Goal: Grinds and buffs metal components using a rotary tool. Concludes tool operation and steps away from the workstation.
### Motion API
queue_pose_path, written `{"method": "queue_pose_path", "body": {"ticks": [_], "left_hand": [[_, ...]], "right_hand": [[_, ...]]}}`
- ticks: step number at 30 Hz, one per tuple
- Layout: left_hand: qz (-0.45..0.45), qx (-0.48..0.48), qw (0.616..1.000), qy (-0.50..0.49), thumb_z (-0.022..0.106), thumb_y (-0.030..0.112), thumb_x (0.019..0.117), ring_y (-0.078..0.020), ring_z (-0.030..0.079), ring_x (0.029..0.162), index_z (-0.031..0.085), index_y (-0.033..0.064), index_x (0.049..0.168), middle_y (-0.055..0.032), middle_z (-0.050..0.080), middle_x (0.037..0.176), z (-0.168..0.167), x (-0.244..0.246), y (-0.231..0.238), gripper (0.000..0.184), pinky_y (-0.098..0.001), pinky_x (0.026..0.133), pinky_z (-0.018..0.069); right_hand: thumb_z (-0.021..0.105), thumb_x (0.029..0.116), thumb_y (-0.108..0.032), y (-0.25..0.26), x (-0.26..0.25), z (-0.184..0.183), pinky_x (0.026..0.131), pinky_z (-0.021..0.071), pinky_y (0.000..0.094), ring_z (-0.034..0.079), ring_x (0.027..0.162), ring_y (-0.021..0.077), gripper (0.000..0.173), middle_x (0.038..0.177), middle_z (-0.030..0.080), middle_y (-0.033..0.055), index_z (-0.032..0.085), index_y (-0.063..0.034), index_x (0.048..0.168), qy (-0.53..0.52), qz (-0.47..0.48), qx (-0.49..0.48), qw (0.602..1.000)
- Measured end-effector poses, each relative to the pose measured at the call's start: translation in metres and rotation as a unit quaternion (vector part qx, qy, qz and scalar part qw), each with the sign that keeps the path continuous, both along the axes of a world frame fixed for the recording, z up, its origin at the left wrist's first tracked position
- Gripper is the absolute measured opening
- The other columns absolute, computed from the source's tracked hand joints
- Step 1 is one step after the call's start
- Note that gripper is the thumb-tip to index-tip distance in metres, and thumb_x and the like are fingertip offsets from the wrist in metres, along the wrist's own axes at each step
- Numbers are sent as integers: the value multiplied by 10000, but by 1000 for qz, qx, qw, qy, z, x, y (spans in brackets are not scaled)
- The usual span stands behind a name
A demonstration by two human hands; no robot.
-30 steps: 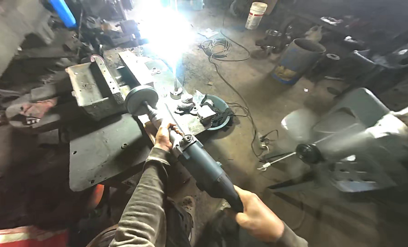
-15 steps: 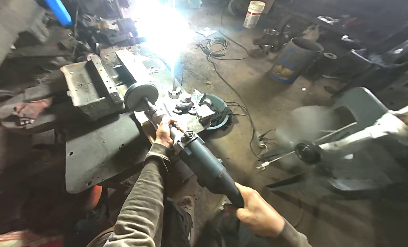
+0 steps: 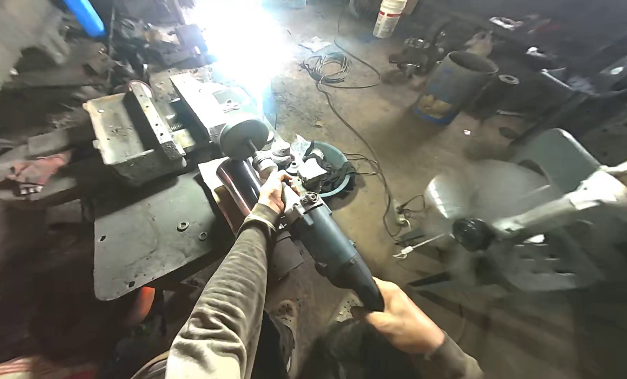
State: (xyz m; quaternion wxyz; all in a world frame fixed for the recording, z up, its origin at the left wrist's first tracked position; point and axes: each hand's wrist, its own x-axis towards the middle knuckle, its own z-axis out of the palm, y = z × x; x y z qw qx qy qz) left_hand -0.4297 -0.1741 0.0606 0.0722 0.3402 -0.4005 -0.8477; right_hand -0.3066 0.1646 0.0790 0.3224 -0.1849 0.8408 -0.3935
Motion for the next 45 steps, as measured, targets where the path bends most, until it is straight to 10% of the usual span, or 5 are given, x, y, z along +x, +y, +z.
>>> {"method": "queue_pose_path", "body": {"ticks": [13,28,45], "left_hand": [[-23,-21,998,-63,583,212,947,-207,576,551,554,87,922,-65,557,694,-23,-25,6,131,-404,538,552],[-7,-72,995,75,505,201,978,-138,582,566,562,141,870,-8,565,666,5,61,-21,136,-318,559,537],[46,-45,997,44,521,216,986,-141,576,545,556,140,861,-11,556,648,6,72,-15,151,-323,550,541]], "right_hand": [[841,774,-241,6,-5,-5,513,589,401,644,521,198,347,732,689,57,676,-129,1058,-98,-40,-56,993],[816,785,-328,-15,21,15,801,600,469,706,881,167,472,959,724,17,657,-165,1199,-13,43,45,998],[798,800,-329,-12,25,15,840,591,467,705,931,175,492,1008,723,33,649,-155,1235,-5,59,61,996]]}}
